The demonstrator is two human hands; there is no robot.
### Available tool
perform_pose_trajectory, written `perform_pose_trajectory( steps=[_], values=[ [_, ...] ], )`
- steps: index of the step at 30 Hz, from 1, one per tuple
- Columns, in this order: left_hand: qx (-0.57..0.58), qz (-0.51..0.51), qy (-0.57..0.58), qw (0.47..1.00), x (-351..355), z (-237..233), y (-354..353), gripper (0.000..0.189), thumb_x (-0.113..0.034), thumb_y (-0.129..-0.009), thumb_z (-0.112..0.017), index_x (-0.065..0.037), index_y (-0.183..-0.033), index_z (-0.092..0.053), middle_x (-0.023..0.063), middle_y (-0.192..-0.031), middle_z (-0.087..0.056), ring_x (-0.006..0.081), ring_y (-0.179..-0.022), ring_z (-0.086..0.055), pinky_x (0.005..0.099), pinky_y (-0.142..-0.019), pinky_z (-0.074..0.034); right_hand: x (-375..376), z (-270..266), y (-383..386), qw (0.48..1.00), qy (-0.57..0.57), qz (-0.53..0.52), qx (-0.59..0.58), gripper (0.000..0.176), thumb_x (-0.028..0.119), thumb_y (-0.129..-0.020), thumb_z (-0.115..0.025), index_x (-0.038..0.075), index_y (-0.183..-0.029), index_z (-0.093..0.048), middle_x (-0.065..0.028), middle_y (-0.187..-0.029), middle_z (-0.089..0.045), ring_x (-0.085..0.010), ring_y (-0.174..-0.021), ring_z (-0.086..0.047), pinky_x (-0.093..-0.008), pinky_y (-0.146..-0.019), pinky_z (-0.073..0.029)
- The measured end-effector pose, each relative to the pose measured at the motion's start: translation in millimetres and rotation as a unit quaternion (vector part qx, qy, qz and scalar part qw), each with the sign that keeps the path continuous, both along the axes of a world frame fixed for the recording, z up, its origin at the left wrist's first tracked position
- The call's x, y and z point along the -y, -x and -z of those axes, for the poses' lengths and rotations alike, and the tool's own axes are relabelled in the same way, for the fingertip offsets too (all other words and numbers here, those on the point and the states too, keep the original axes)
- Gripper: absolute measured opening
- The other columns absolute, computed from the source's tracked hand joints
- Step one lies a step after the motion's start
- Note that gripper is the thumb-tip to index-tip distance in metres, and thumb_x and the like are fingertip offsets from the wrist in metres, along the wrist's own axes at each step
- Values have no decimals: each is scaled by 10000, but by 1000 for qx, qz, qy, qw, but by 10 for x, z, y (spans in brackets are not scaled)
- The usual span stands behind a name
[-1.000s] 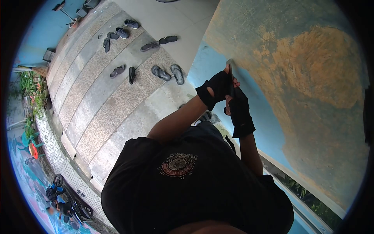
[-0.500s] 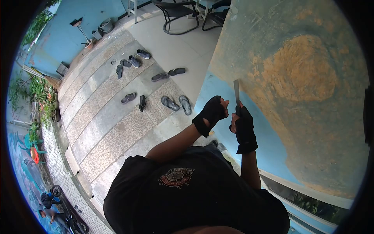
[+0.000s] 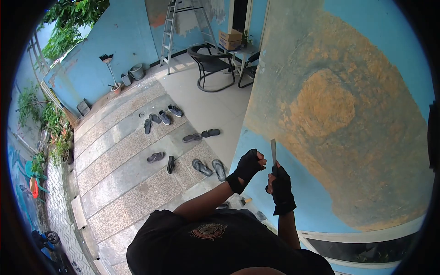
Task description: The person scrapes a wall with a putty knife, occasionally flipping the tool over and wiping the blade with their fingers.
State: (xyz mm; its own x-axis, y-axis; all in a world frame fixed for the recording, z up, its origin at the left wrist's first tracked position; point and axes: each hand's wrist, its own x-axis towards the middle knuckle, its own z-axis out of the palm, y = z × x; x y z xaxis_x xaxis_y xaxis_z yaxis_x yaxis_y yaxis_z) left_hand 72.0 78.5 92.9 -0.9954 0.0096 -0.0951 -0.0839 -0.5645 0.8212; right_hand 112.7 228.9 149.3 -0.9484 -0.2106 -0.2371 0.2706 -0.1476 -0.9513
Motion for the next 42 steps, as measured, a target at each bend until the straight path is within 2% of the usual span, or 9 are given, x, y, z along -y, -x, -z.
perform_pose_trajectory(
  steps=[10, 16, 18, 22, 27, 31, 40, 41, 42],
  values=[
    [2, 57, 11, 998, -350, -154, -561, 95, -78, -917, -626, -96, -901, -534, -24, -635, -502, 78, -497, -497, 241, -478, -400, -485, -16, -522, 999, 38, 29, 0, 636, -12, -888, -495, 73, -1489, -303, 41, -589, -377, -74, -425, -347, -249, -407, -328],
    [44, 97, -2, 994, -536, -89, -1094, 168, -188, -975, -568, -80, -1104, -568, -52, -629, -425, 66, -482, -381, 239, -488, -359, -766, 207, -951, 998, 50, 34, 22, 643, -14, -888, -492, 81, -1496, -306, 42, -591, -376, -75, -429, -356, -250, -411, -344],
    [38, 65, 86, 993, -637, -53, -1173, 171, -198, -972, -583, -73, -1088, -575, -47, -647, -469, 67, -502, -423, 238, -500, -376, -798, 273, -1105, 998, 41, 39, 26, 643, -17, -888, -490, 79, -1497, -308, 40, -595, -377, -76, -434, -362, -250, -414, -351],
    [-3, 65, 14, 998, -778, 40, -1246, 143, -184, -987, -558, -79, -1055, -627, -36, -622, -480, 77, -493, -463, 241, -484, -401, -699, 281, -1334, 998, -29, 49, -25, 614, -31, -885, -494, 58, -1475, -350, 35, -636, -389, -81, -458, -384, -244, -430, -367],
    [44, 139, 137, 980, -823, -48, -1247, 237, -259, -953, -632, -75, -819, -568, -22, -610, -496, 82, -510, -464, 247, -493, -378, -725, 207, -1376, 988, -88, 69, -109, 527, -17, -893, -538, 21, -1409, -441, 36, -656, -405, -75, -470, -411, -244, -436, -370],
    [58, 194, -16, 979, -710, -45, -1177, 341, -354, -987, -561, -94, -769, -530, -34, -573, -412, 80, -472, -375, 248, -455, -321, -664, 133, -1305, 983, -130, 61, -118, 441, -9, -894, -552, 0, -1334, -521, 32, -627, -429, -74, -450, -429, -237, -427, -360],
    [-29, 230, 36, 972, 198, 93, -637, 294, -289, -1013, -507, -37, -1138, -595, -37, -626, -473, 70, -497, -409, 241, -469, -332, 300, 312, -843, 977, -113, 144, -108, 398, 37, -903, -591, 36, -1300, -565, 38, -659, -506, -46, -514, -463, -226, -466, -381],
    [-113, 235, 67, 963, 314, 394, -500, 417, -308, -1000, -527, -52, -1326, -487, 31, -879, -611, 97, -712, -560, 247, -591, -439, 451, 380, -775, 972, -127, 156, -124, 382, 46, -908, -598, 36, -1289, -574, 30, -664, -516, -45, -523, -469, -224, -485, -391],
    [-110, 240, 65, 962, 394, 331, -469, 417, -308, -1000, -527, -52, -1326, -487, 31, -879, -611, 97, -712, -560, 247, -591, -439, 630, 346, -734, 970, -119, 169, -129, 366, 85, -911, -615, 33, -1273, -588, 20, -701, -557, -58, -579, -515, -236, -535, -431]
  ],
)
